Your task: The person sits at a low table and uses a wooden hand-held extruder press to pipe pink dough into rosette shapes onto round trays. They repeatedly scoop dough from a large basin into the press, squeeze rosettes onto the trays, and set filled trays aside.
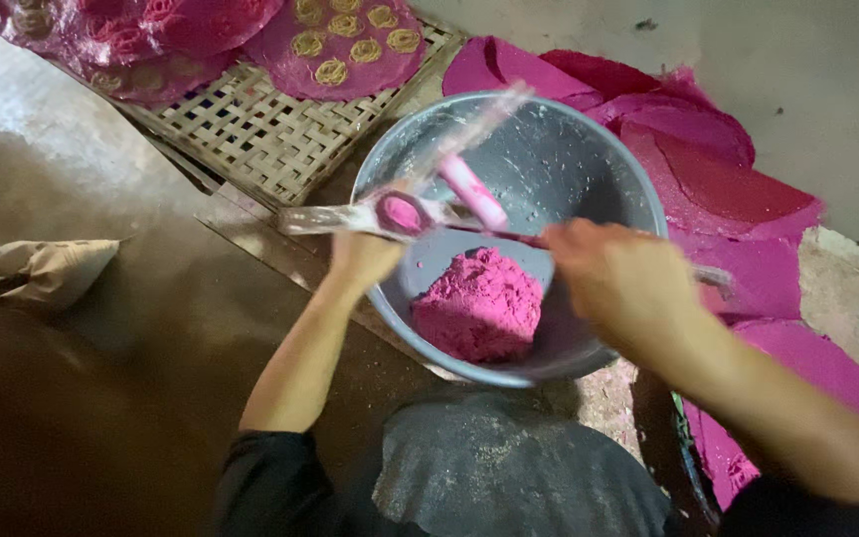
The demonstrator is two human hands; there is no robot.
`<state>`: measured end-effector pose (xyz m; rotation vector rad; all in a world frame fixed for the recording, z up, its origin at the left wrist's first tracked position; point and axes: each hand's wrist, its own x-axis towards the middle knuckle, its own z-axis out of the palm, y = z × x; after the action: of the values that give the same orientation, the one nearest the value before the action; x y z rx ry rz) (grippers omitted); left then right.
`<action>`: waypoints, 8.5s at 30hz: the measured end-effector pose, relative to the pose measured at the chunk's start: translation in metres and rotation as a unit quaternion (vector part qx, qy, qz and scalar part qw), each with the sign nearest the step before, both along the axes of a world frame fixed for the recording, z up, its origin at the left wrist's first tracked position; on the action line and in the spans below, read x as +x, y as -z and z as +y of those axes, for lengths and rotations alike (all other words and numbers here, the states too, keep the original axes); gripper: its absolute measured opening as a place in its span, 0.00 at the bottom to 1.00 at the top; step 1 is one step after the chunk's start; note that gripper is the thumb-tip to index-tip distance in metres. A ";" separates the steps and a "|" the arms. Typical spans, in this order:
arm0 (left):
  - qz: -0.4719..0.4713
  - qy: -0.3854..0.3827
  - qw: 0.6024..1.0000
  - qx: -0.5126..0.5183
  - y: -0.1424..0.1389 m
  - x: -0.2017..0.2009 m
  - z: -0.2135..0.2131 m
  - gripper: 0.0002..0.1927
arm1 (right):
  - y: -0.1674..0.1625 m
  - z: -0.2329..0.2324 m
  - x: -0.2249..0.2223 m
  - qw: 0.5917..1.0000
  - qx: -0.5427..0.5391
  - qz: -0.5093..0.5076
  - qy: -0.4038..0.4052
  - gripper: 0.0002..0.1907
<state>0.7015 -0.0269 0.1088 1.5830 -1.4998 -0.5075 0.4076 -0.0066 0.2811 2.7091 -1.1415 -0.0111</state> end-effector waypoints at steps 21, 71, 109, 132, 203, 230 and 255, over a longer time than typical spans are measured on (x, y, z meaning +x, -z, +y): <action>0.157 0.268 0.951 0.004 -0.068 -0.068 0.051 0.21 | 0.050 -0.027 -0.026 0.757 0.058 -0.565 -0.323 0.32; -0.071 0.279 0.932 0.221 0.143 -0.520 0.037 0.38 | 0.160 0.343 -0.614 0.561 0.309 -0.734 0.226 0.46; 0.837 0.465 0.231 0.175 0.118 -0.729 0.075 0.15 | 0.132 0.268 -0.603 0.539 0.546 -0.412 0.492 0.40; 0.777 0.452 0.352 0.262 0.085 -0.714 0.043 0.20 | 0.149 0.257 -0.597 0.577 0.471 -0.479 0.465 0.32; 0.327 0.406 0.645 0.559 0.104 -0.769 0.011 0.27 | 0.169 0.187 -0.678 0.628 0.384 -0.478 0.480 0.26; 0.820 0.366 0.401 0.181 0.073 -0.739 -0.084 0.28 | 0.163 0.095 -0.640 0.701 0.397 -0.430 0.408 0.33; 0.846 0.265 0.406 0.225 0.029 -0.752 -0.084 0.27 | 0.143 0.072 -0.652 0.726 0.329 -0.377 0.472 0.28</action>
<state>-0.0507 -0.1104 0.0796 0.0582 0.0040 -2.1171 -0.2445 0.0650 0.1376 2.1862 -3.1659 0.7084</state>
